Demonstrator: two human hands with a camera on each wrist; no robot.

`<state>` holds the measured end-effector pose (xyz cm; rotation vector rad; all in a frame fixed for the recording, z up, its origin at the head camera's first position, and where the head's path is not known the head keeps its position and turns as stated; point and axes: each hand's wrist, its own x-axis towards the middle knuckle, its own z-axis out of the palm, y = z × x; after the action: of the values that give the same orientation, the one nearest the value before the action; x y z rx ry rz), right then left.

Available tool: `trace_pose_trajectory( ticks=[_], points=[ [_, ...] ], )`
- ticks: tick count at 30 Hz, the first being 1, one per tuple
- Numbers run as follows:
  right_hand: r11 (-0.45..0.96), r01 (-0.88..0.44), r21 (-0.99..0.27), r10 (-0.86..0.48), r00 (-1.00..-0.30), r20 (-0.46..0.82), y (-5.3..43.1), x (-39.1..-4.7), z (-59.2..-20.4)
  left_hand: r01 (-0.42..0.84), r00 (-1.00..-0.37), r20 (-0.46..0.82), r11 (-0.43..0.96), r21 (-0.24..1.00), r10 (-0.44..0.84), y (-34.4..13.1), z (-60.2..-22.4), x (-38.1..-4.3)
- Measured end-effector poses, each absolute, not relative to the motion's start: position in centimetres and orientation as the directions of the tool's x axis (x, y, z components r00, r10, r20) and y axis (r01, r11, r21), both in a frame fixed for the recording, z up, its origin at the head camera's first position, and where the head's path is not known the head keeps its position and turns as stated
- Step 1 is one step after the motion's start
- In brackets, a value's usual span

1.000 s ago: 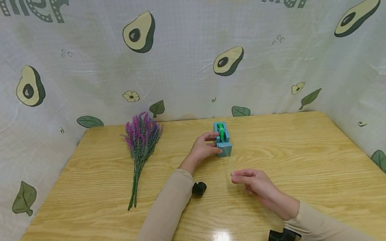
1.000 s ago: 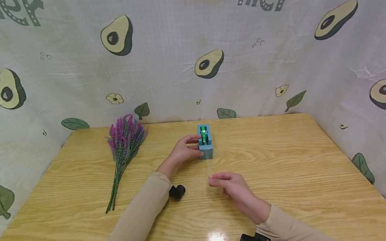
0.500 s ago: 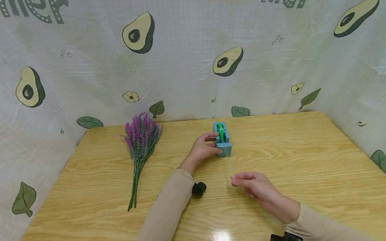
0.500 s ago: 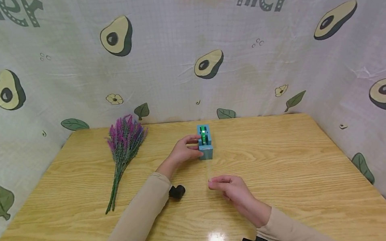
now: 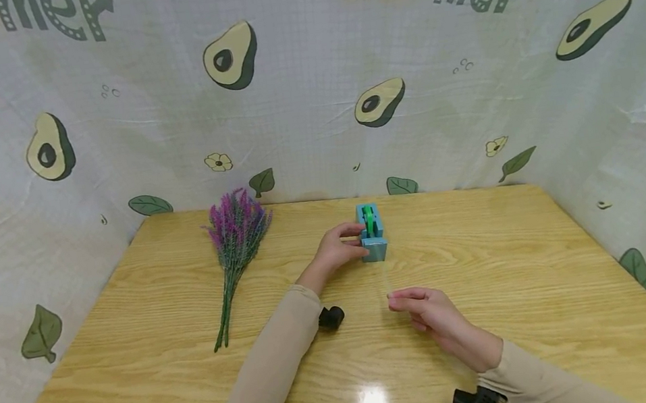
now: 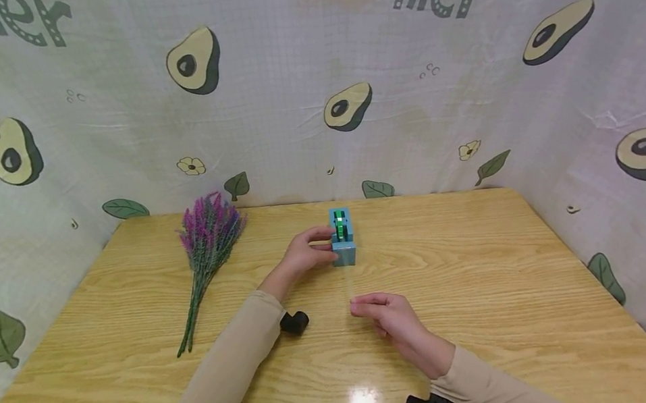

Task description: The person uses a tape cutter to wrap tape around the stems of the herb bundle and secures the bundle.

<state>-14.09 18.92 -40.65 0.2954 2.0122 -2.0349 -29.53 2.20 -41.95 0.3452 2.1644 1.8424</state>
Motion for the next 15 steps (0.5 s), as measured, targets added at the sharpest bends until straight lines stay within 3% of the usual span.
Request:
trace_pose_trajectory(
  ticks=[15],
  points=[
    [-0.01, 0.32, -0.947, -0.071, -0.945, -0.319, 19.0, -14.0, -40.2, 0.073, -0.941, 0.013, 0.165, 0.984, 0.338, -0.9, -41.5, -28.4]
  ],
)
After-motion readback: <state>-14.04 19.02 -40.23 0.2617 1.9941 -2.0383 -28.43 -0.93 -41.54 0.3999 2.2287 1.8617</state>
